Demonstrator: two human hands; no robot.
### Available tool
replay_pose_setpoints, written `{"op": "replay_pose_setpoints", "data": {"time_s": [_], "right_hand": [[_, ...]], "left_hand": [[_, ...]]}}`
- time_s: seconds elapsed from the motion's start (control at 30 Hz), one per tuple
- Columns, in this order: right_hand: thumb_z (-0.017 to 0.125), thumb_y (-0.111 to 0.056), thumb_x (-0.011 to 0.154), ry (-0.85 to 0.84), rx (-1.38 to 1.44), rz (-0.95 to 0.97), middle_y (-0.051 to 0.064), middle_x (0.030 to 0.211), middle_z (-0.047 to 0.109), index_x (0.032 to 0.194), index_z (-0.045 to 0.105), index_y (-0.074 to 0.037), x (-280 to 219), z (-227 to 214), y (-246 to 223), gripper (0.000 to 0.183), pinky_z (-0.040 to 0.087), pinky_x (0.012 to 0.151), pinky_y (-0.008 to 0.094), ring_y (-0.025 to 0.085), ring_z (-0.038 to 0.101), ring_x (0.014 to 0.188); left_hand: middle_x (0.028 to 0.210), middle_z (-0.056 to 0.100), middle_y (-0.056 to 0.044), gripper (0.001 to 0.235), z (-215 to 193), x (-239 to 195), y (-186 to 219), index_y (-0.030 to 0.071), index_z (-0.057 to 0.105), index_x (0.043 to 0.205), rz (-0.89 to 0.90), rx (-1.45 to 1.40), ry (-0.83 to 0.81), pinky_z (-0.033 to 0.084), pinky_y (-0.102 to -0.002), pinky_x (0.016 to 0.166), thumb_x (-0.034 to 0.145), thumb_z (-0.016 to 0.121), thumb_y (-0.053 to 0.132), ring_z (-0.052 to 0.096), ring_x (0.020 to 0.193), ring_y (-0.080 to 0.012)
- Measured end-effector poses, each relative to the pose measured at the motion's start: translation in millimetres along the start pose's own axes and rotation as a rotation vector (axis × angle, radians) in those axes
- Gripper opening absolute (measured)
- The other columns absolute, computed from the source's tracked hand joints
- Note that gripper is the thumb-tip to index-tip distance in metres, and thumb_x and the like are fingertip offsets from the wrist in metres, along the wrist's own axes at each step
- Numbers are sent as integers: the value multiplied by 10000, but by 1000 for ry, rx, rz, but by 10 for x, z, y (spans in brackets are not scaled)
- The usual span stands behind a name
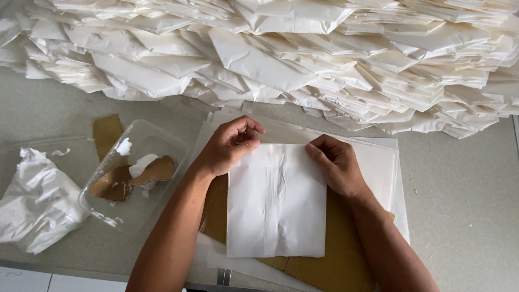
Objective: Folding white paper or plastic sheets around a cardboard template to create packaging for pastries.
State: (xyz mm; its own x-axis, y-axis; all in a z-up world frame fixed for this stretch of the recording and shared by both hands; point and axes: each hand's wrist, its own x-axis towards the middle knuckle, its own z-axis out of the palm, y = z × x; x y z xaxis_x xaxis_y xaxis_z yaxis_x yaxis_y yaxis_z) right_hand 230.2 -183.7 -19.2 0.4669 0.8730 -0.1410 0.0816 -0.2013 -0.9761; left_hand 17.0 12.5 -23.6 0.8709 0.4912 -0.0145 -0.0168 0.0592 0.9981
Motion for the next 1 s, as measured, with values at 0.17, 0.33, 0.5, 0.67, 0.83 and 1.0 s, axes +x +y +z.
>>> {"op": "replay_pose_setpoints", "data": {"time_s": [0.17,0.33,0.5,0.67,0.83,1.0], "right_hand": [[654,-199,992,24,3,-33,172,644,640,898,715,43,6,-27,108,267,555,459,308,218,643,551],[658,-207,1003,32,-16,-32,170,634,633,902,718,37,-15,-7,118,271,534,466,295,216,628,557],[662,-210,1002,33,-31,-48,166,637,638,903,721,28,-8,-13,94,264,527,465,292,206,621,560],[662,-217,1008,43,-45,-44,162,640,626,902,723,26,-7,-4,74,272,513,483,290,209,604,566],[676,-218,999,48,-41,-51,148,640,627,898,725,15,-25,-6,69,259,507,484,283,192,601,576],[665,-219,1002,69,-61,-52,144,645,618,894,721,15,-33,-26,96,264,493,487,291,191,584,592]], "left_hand": [[788,595,-79,254,-27,1,-20,-19,675,1138,39,-22,-14,504,-262,629,890,658,35,582,705,-139],[772,595,-78,256,-14,-29,4,-26,665,1122,85,-49,-3,494,-252,622,870,673,17,565,697,-128],[765,600,-79,272,-32,-35,-24,-27,654,1128,121,-73,8,495,-248,611,865,707,17,564,689,-121],[761,600,-79,322,-53,14,-130,1,628,1159,155,-112,14,472,-222,557,854,731,-6,553,636,-103],[758,598,-83,332,-22,-17,-63,21,600,1158,143,-130,27,467,-221,528,854,724,-29,550,615,-101],[761,631,-78,149,28,16,-76,42,627,978,175,-97,72,464,-224,551,890,746,21,573,646,-105]]}}
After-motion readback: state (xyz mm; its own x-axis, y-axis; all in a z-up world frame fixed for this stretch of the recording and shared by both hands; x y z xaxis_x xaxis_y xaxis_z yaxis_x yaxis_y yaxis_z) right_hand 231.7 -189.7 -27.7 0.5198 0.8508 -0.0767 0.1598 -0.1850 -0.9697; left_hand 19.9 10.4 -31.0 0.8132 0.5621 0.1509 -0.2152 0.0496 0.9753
